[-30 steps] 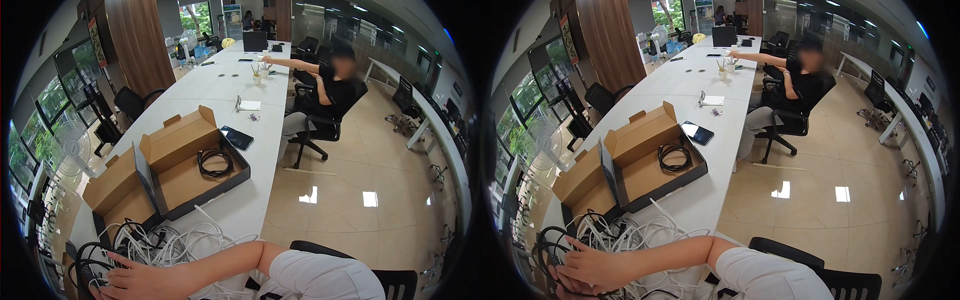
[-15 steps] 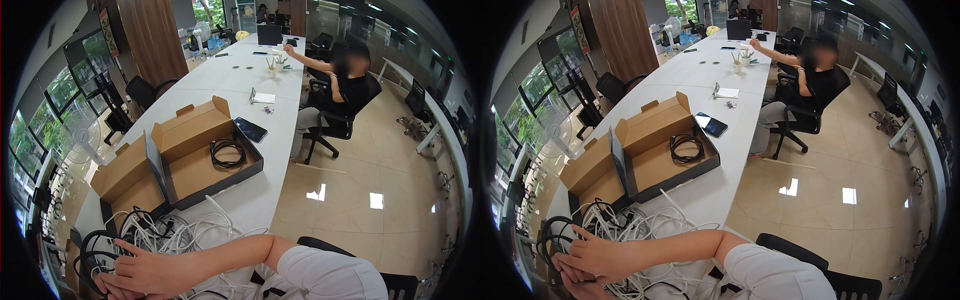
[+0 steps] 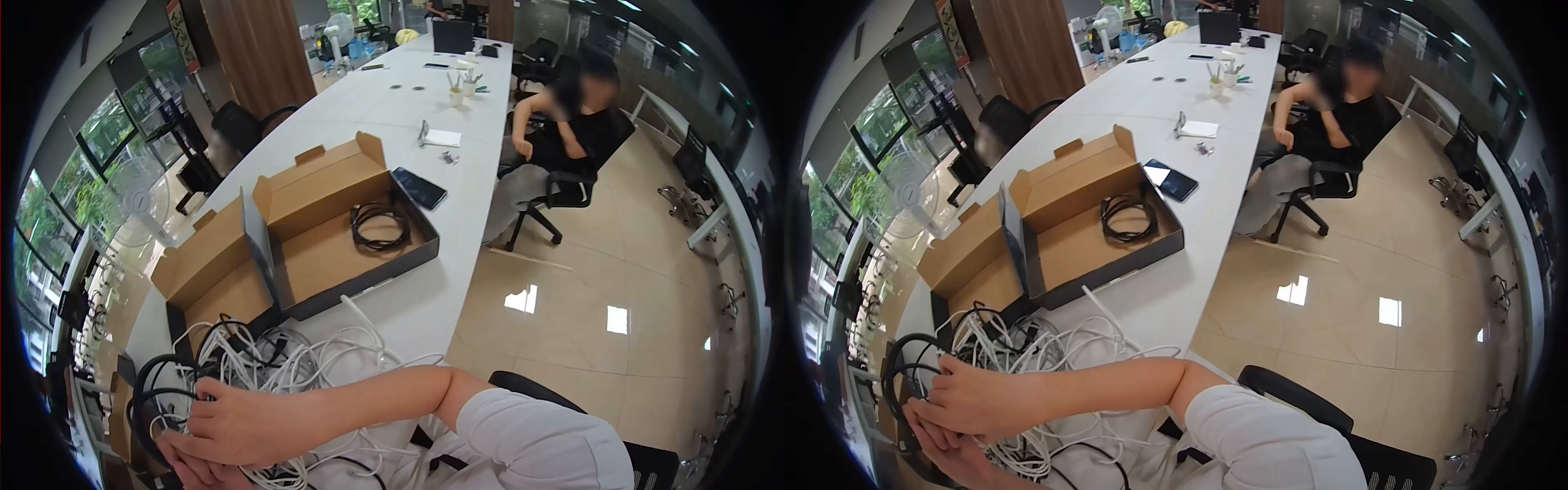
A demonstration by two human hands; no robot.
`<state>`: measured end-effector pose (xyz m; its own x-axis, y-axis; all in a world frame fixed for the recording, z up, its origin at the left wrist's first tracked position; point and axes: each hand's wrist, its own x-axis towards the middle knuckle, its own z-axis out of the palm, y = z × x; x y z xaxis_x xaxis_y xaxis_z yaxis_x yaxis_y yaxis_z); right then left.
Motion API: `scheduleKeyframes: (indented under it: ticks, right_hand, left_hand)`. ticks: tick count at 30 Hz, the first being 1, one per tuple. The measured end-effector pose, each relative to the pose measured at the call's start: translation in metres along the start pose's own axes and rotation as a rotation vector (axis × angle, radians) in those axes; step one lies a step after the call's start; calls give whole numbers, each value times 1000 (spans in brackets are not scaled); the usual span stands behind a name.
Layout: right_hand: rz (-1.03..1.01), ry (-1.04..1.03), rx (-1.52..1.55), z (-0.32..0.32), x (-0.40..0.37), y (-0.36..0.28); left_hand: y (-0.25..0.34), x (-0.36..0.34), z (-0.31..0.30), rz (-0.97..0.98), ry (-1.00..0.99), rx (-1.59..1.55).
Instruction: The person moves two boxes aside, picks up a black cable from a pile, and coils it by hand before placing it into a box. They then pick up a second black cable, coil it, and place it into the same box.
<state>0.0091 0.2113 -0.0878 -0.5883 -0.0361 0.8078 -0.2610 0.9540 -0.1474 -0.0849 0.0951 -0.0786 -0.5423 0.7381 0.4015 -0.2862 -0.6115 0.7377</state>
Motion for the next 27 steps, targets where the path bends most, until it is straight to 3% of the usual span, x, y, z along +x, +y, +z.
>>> scheduleKeyframes:
  ticks: [2,5,6,9,15,18,27]
  right_hand:
    - [-39,91,-37,7,2,2]
    - [5,-21,-40,-9,5,-3]
    - [-13,36,-83,-5,4,-2]
    - [-9,108,-43,5,3,0]
    - [-13,12,-104,8,3,8]
    - [-20,50,-124,10,4,7]
    - [39,88,-133,27,1,6]
  left_hand:
    - [3,-3,8,-1,100,44]
    - [3,1,14,13,39,62]
    - [1,0,17,22,126,39]
    - [5,2,13,-34,95,77]
    - [-1,7,8,-91,138,-113]
    - [0,7,22,-60,239,-79]
    - [-3,5,9,9,293,-3]
